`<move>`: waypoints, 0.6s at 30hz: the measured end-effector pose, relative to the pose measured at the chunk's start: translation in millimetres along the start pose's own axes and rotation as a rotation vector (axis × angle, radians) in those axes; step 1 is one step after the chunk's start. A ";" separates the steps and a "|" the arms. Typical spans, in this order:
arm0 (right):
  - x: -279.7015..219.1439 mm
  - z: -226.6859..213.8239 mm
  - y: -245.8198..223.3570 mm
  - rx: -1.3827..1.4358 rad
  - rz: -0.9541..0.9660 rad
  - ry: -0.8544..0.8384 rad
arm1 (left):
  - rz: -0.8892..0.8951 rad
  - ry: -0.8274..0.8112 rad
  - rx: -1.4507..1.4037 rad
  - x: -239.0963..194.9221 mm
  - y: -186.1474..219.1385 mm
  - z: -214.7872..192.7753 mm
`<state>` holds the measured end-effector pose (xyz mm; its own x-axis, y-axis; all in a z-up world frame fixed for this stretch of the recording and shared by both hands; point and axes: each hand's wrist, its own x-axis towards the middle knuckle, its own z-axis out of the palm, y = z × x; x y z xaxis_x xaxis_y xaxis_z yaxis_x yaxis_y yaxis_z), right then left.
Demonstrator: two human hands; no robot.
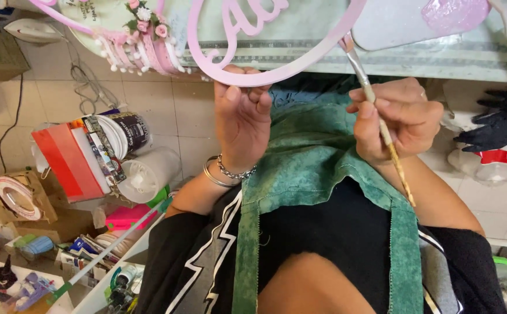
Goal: A person uses a paintbrush to apply pink paint to the edges and surfaces of a circular wooden sign featuring the name 'Alma'.
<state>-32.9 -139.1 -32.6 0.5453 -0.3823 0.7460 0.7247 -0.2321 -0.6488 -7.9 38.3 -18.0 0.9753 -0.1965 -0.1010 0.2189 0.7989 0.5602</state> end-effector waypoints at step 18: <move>-5.5 -12.6 -0.7 0.009 -0.009 -0.207 | 0.049 -0.063 -0.085 5.5 -13.1 -21.2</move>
<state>-41.7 -148.1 -38.1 0.6128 -0.1878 0.7676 0.7333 -0.2268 -0.6409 -4.8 38.9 -43.3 0.9817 -0.1892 -0.0212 0.1751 0.8532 0.4913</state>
